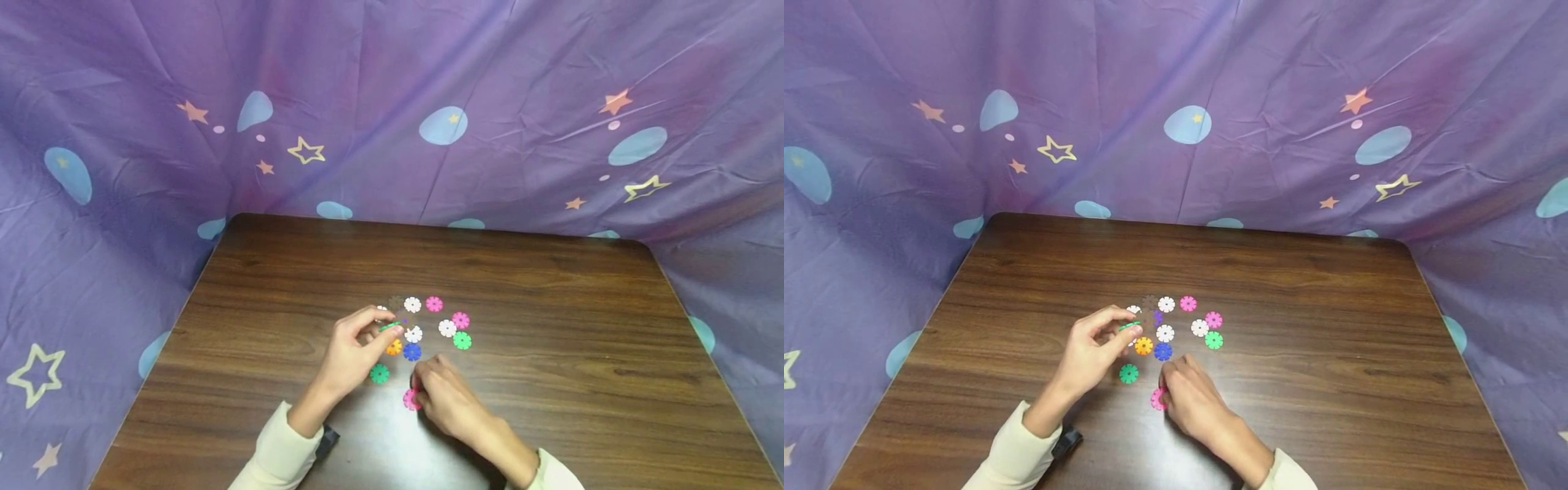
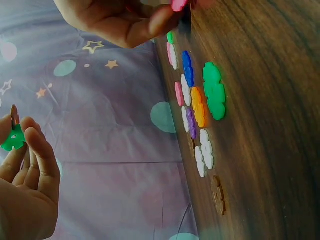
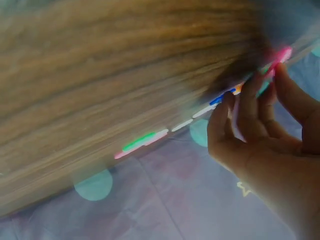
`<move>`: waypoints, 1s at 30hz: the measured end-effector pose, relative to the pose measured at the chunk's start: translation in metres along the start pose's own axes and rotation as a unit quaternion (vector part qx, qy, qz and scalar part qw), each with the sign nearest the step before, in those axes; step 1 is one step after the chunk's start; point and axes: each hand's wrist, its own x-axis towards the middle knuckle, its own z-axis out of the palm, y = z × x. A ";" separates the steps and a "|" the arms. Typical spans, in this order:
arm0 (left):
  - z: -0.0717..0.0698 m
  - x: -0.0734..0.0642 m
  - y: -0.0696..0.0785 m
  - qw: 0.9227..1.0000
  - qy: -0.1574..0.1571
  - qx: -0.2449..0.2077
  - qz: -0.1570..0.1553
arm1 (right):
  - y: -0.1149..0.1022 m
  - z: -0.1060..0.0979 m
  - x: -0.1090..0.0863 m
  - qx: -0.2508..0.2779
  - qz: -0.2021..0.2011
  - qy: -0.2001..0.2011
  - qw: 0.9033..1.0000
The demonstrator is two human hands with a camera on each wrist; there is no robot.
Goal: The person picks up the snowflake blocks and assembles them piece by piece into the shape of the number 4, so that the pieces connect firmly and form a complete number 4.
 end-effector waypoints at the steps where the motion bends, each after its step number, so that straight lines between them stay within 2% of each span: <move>1: 0.000 -0.001 -0.001 1.000 0.001 0.000 0.000 | 0.000 0.000 0.000 0.008 0.007 -0.001 1.000; 7: -0.001 0.000 -0.001 1.000 0.004 -0.001 -0.008 | 0.003 -0.003 -0.001 0.033 0.036 0.006 0.999; 10: -0.002 0.001 -0.001 1.000 0.006 -0.001 -0.009 | 0.003 -0.006 -0.001 0.030 0.037 -0.011 0.999; 16: -0.002 0.002 -0.002 1.000 0.008 0.003 -0.010 | 0.001 -0.009 -0.005 -0.004 -0.005 -0.070 0.998; 19: -0.002 0.002 -0.002 1.000 0.007 0.004 -0.009 | 0.001 -0.008 -0.007 -0.019 -0.033 -0.070 0.997; 22: -0.003 0.003 -0.002 1.000 0.007 0.004 -0.008 | 0.001 -0.007 -0.007 -0.020 -0.045 -0.065 0.997; 25: -0.002 0.003 -0.002 1.000 0.007 0.003 -0.009 | 0.001 -0.007 -0.007 -0.011 -0.040 -0.062 0.997; 30: -0.002 0.003 -0.002 1.000 0.006 -0.002 -0.007 | 0.003 -0.009 -0.006 0.033 -0.012 -0.061 0.998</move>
